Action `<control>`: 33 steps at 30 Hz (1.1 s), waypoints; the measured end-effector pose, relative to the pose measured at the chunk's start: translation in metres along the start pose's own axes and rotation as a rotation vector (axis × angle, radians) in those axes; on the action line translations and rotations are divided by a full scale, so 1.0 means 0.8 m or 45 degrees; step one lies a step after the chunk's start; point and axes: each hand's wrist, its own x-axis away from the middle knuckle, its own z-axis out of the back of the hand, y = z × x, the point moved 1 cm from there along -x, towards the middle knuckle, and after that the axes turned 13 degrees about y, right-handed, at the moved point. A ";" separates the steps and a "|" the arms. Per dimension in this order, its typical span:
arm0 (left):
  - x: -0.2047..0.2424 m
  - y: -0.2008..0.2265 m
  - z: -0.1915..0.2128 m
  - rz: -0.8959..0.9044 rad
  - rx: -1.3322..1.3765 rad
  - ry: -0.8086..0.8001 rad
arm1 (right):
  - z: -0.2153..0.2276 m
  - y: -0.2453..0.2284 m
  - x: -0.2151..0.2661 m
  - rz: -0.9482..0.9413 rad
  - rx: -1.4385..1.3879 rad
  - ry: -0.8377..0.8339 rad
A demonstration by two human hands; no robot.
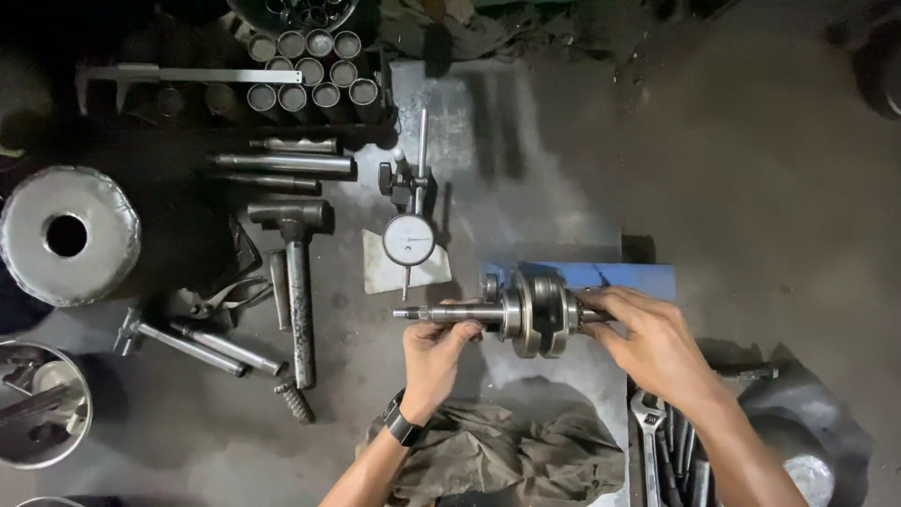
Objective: The person assembles a mechanical shaft with bearings and washers on a blue vise. They repeatedly pick up the shaft, rotate it, and use a dial indicator to measure the components while working at a cluttered metal workbench.
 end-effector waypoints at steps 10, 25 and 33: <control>-0.003 -0.022 0.004 0.094 -0.033 0.077 | -0.014 0.022 -0.002 0.055 0.015 0.004; 0.005 -0.029 -0.015 -0.005 0.005 0.131 | 0.000 0.036 0.002 -0.007 0.019 -0.030; 0.009 -0.027 -0.055 -0.088 0.128 -0.103 | -0.052 0.219 0.056 -1.027 -0.525 0.163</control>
